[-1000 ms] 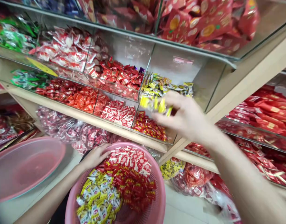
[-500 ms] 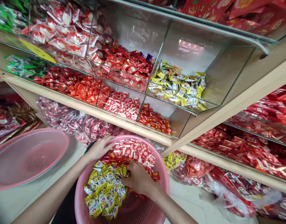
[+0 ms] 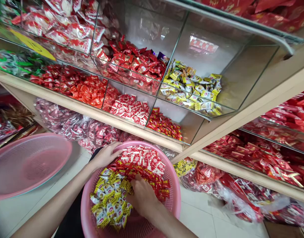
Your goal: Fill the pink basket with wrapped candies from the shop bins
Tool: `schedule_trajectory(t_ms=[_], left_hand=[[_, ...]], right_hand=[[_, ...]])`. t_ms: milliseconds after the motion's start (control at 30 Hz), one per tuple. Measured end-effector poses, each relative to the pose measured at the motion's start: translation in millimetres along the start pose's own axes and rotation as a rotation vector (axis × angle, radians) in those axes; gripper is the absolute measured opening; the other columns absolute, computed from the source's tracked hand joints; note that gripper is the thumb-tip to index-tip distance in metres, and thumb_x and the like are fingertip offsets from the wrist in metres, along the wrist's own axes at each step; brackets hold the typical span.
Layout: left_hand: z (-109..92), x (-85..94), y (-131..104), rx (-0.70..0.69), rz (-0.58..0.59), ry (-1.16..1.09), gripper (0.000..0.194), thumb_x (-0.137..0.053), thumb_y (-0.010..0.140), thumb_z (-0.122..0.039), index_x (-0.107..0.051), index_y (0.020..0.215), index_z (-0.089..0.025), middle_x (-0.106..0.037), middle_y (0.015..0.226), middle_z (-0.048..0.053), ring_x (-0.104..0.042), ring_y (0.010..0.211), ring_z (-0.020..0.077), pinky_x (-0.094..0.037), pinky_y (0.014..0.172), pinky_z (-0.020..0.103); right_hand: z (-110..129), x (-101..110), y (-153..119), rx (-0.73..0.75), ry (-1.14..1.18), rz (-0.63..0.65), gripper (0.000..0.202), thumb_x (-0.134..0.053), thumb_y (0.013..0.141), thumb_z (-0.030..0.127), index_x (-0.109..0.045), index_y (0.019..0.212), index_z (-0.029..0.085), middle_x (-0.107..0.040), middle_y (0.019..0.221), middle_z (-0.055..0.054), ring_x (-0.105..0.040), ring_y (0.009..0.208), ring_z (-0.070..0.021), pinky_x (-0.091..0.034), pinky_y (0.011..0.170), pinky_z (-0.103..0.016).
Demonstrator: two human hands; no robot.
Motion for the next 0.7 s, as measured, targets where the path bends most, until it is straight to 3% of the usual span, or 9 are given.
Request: schedule_trajectory(t_ms=[700], left_hand=[[2.3, -1.7, 0.7, -0.001, 0.002, -0.001, 0.043, -0.041, 0.09, -0.04, -0.055, 0.125, -0.019, -0.06, 0.124, 0.008, -0.057, 0.112, 0.0214, -0.043, 0.096, 0.032]], right_hand=[[-10.4, -6.4, -3.1, -0.029, 0.026, -0.021, 0.013, -0.054, 0.079, 0.024, -0.062, 0.083, 0.015, -0.061, 0.1, -0.01, -0.059, 0.089, -0.0216, -0.039, 0.074, -0.028]])
Point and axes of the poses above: each hand's wrist, its own y-axis towards the middle knuckle, its own x-axis out of the back of the hand, z = x × y, the point moved 4 cm from there along y, towards the middle knuckle
